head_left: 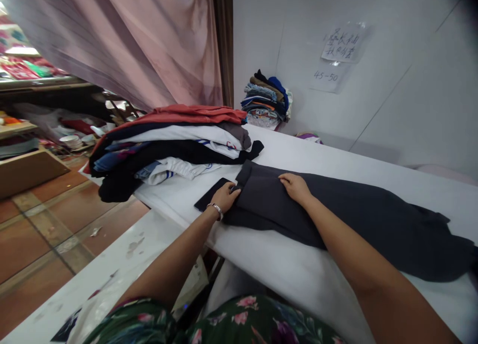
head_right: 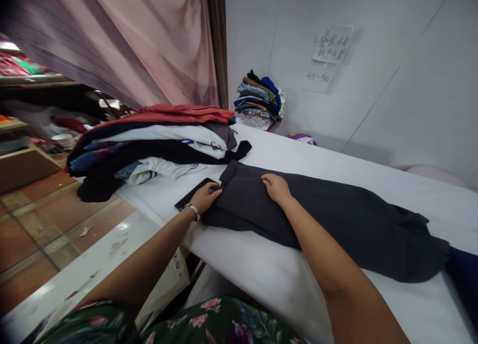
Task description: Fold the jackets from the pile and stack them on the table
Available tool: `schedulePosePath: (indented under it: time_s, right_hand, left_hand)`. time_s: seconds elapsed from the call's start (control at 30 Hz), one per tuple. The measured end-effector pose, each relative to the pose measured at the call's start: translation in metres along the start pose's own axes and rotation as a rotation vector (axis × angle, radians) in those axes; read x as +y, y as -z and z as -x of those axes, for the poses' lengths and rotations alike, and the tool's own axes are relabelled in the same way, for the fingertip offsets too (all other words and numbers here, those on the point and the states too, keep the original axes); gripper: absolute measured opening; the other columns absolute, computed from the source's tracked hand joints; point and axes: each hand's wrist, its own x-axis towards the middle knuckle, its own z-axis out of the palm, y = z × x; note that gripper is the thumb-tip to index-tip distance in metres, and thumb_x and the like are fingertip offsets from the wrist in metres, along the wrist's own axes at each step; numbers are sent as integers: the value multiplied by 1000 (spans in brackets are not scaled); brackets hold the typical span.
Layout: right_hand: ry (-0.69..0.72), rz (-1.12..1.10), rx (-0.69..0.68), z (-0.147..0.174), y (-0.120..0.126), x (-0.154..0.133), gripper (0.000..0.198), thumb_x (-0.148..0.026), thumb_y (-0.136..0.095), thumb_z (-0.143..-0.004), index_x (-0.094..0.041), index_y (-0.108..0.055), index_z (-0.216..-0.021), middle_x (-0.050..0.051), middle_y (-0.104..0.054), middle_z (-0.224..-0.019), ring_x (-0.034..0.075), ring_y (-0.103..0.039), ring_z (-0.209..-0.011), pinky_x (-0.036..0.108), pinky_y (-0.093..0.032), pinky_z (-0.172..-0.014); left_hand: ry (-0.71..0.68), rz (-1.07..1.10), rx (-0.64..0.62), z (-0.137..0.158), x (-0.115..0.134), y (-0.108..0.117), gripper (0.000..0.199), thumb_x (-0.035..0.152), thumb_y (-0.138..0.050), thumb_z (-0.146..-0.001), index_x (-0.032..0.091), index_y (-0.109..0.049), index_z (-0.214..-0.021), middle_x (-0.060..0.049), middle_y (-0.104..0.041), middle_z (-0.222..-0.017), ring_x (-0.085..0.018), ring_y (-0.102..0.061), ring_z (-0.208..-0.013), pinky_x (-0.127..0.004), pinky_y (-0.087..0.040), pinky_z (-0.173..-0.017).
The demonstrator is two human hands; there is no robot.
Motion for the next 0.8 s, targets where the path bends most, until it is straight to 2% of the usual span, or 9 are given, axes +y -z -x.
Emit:
schedulePosePath:
  time_s: [0.13,0.3,0.4,0.5,0.6,0.67,0.8]
  right_hand:
    - [28,116,-49,7,-7,-2,32,-23,-44,-91,-22,-67,-112,6,-68,-114,21,-62,-105,35,-47,-94]
    - [52,283,-131,11,-6,-14,36,-22,-39,-93,-20,-66,-115,10,-68,-112,23,-61,-104,35,-46,-91]
    - [110,276,-65,20,1,-31,35,-24,-41,-93,-20,-63,-120,12,-63,-122,25,-56,-114,44,-39,-99]
    - [225,194,-14,40,5,-48,40,-35,-39,-95,-22,-57,-129,11,-53,-138,26,-44,-130,51,-26,-109]
    - [294,190,-153,60,-2,-57,50,-47,-40,-94,-22,-49,-137,11,-41,-148,28,-30,-139,55,-19,-112]
    - [295,217,-258,67,-11,-57,56,-51,-39,-94,-21,-45,-140,11,-37,-150,30,-27,-141,57,-17,-113]
    - [278,238,-304,69,-23,-51,58,-52,-37,-94,-21,-41,-143,11,-33,-152,30,-24,-142,57,-15,-113]
  left_hand:
    - [-8,-27,29,2,3,-5,36,36,-48,-90,21,-57,-120,-8,-69,-109,-23,-62,-107,-31,-46,-88]
    - [2,-275,-6,5,14,-3,39,40,-44,-91,24,-56,-124,-12,-68,-111,-27,-64,-103,-37,-47,-85]
    - [-44,-343,6,6,16,1,36,38,-47,-90,23,-58,-121,-12,-66,-117,-27,-62,-105,-37,-46,-87]
    - [-80,-341,35,6,13,4,35,38,-47,-90,23,-60,-119,-10,-63,-119,-25,-61,-104,-33,-46,-87]
    - [-127,-303,100,4,14,4,33,37,-47,-91,20,-61,-116,-9,-63,-117,-23,-60,-106,-31,-45,-89]
    - [-200,-260,163,1,21,3,32,34,-47,-90,19,-62,-114,-9,-64,-115,-22,-58,-108,-31,-44,-92]
    - [-389,-177,178,-12,48,-2,29,31,-46,-91,20,-63,-112,-7,-65,-114,-20,-57,-109,-29,-42,-96]
